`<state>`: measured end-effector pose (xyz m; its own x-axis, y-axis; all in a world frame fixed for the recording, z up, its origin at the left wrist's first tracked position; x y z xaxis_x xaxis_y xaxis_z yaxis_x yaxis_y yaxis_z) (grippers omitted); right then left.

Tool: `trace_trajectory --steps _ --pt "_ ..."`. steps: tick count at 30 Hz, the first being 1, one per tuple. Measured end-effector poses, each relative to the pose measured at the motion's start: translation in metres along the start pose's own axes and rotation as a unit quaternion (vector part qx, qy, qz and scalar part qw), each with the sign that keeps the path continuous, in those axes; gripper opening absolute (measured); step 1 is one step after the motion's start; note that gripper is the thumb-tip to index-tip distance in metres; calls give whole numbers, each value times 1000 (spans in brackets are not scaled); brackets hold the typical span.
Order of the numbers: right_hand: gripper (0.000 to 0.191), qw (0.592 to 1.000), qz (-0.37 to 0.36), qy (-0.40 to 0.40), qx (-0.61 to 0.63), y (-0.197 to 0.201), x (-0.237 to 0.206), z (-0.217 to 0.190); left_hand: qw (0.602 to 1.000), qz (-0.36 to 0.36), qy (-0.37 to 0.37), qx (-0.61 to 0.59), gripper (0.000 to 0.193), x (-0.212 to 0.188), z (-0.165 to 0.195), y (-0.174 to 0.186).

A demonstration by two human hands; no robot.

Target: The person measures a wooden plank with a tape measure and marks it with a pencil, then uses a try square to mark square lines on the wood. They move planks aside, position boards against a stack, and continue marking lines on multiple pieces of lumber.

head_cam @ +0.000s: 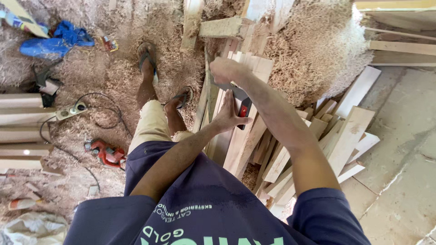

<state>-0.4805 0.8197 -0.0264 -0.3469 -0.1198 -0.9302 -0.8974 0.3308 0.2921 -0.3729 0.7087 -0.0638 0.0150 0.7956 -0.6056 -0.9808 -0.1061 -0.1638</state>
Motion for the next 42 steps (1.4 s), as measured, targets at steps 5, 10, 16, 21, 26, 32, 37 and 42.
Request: trace_trajectory --steps 5,10,16,21,26,32,37,42 --pt "27 995 63 34 64 -6 6 10 1000 -9 21 11 155 2 -1 0" --pt "32 996 51 -2 67 -40 -37 36 999 -10 36 -15 152 -1 -2 -5" --pt "42 924 290 -140 208 -103 -108 63 1000 5 16 -20 151 4 -13 -17" --pt "44 851 309 -290 310 -163 -82 46 999 34 -23 -16 146 9 -31 -31" --pt "49 781 391 -312 375 -194 -65 31 996 68 -62 -20 130 11 -48 -44" --pt "37 730 442 -216 474 -203 -63 31 990 85 -101 -39 126 2 -57 -52" --pt "27 656 464 -153 576 -204 -59 28 992 85 -89 -42 129 2 -56 -51" --pt "24 651 470 -174 570 -204 -60 27 990 98 -99 -39 128 5 -56 -53"
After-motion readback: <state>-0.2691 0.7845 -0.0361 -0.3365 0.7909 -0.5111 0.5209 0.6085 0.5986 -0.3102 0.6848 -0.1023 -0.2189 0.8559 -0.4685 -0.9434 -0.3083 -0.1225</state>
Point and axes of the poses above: each hand's wrist, its own x-axis towards the middle knuckle, its own y-axis out of the back of the hand, z = x × y, the point moved 1 cm from there along x, towards the middle knuckle, and after that the axes turned 1 degree about y, right-handed, at the moved point
